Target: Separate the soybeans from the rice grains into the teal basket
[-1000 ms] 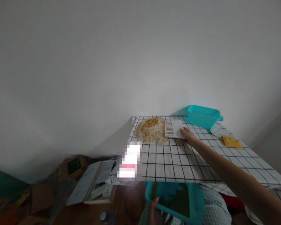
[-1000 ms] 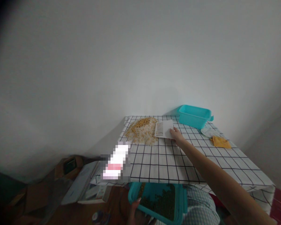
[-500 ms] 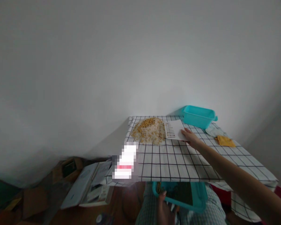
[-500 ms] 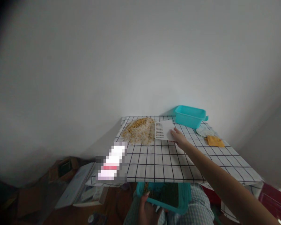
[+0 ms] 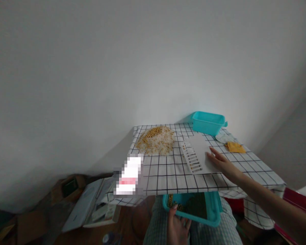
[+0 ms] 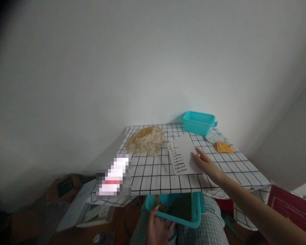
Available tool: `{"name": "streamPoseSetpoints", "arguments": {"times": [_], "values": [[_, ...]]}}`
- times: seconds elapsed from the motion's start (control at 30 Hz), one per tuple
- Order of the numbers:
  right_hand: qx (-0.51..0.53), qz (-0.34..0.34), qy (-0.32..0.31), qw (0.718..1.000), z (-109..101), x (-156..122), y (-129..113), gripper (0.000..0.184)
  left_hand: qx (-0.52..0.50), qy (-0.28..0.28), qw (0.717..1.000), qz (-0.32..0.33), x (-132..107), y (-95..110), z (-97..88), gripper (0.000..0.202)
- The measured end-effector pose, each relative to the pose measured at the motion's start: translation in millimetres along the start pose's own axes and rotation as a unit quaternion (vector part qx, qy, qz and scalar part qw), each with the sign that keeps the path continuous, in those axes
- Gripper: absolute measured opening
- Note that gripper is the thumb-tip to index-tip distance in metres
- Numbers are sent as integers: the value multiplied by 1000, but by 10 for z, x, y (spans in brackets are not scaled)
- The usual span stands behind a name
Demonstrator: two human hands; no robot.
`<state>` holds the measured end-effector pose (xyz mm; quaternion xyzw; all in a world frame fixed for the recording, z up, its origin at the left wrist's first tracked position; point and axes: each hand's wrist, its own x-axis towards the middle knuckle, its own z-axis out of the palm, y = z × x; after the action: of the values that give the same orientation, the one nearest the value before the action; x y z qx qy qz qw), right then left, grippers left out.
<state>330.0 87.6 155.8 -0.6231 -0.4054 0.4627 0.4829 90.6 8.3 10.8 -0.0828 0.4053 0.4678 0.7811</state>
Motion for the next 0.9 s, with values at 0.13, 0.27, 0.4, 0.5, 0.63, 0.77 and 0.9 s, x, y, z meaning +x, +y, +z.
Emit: {"name": "streamPoseSetpoints", "arguments": {"times": [0.13, 0.27, 0.4, 0.5, 0.63, 0.77, 0.9], "values": [[-25, -30, -23, 999, -59, -291, 102, 68, -9, -25, 1000, 8, -84, 32, 7, 47], [-64, -69, -36, 995, -62, -523, 234, 69, -9, -27, 1000, 8, -193, 62, 45, 43], [-163, -147, -44, 975, -69, -692, 334, 59, -1, -23, 1000, 14, -284, 85, 100, 38], [-294, -255, -53, 919, -84, -813, 297, 47, -2, -30, 999, 14, -314, 91, 115, 42], [-392, -359, -103, 841, -89, -968, 139, 42, 5, -49, 999, 21, -314, 92, 83, 48], [-420, -406, -146, 798, -98, -1043, 55, 43, 4, -55, 998, 29, -304, 89, 42, 51], [-430, -400, -162, 793, -118, -1046, 60, 44, 4, -50, 998, 25, -312, 89, 35, 53]]}}
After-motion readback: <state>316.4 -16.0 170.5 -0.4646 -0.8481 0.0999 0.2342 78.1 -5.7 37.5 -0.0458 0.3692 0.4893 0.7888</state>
